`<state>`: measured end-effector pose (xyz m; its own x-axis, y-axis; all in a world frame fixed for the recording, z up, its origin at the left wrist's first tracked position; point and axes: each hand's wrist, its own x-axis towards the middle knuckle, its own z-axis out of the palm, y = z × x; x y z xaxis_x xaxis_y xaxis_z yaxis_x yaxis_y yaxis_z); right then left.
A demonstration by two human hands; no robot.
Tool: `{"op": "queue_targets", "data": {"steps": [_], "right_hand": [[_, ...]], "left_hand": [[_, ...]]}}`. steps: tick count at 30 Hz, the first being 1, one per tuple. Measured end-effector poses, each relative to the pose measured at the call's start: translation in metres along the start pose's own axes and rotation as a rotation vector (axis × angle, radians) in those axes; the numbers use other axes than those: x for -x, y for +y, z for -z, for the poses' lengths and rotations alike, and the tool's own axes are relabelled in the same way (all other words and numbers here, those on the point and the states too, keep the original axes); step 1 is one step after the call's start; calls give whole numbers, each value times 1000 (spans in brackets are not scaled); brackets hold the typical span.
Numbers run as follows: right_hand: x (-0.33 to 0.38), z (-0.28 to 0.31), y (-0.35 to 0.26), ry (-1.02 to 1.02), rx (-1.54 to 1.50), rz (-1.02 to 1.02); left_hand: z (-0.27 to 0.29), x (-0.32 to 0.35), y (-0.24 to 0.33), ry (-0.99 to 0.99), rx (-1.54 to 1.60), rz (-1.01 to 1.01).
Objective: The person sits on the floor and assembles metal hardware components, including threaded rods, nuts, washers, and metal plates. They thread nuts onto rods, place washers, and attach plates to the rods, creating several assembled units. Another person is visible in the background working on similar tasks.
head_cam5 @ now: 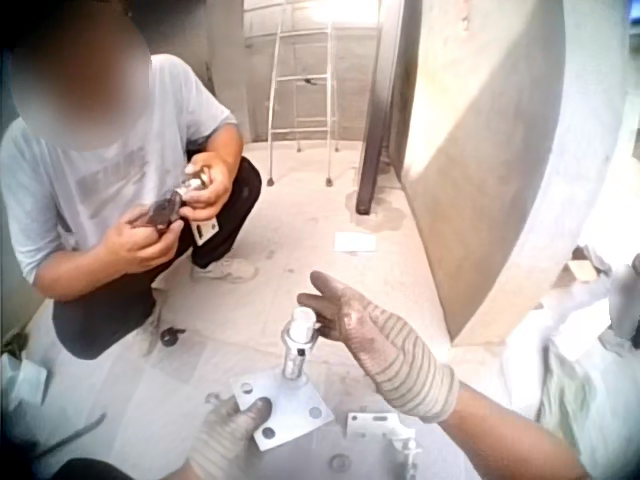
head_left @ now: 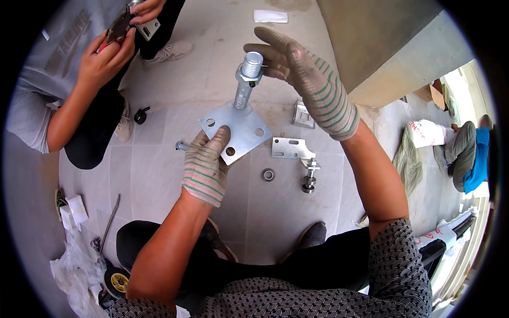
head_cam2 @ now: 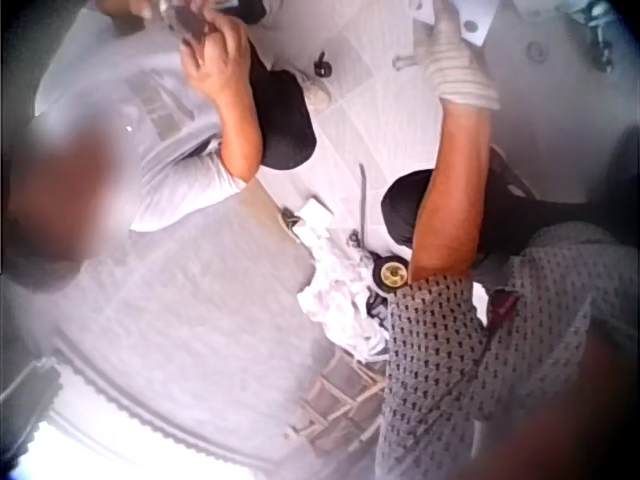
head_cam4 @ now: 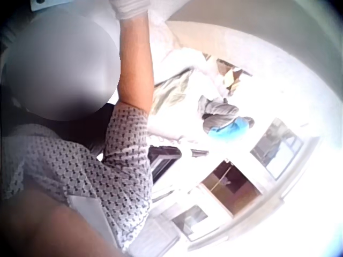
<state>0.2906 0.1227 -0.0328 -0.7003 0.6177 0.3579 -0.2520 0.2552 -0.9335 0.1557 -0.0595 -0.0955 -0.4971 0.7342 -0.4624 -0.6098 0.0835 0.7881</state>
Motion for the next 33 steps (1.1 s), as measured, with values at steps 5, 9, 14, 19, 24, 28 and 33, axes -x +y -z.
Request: {"op": "queue_targets", "data": {"steps": [5,9,14,19,24,28,33], "right_hand": [[-2,40,-26,83,249,-200],[-4,19,-4,191,106,12],[0,20,-16,-27,197,-204],[-3,42,-16,67,247,-117],[-2,6,9,-46,79,-41],[-5,41,-12,64,206,-285],[-4,18,11,61,50,-5]], "left_hand": [[-1,9,2,-18,-43,11],[-6,4,2,4,-26,-4],[1,0,-7,-34,-78,-64],[-3,6,-2,-41,-38,9],[-4,5,0,-12,-43,25],[4,6,-6,-72,-79,21],[-7,6,2,-19,-52,37]]}}
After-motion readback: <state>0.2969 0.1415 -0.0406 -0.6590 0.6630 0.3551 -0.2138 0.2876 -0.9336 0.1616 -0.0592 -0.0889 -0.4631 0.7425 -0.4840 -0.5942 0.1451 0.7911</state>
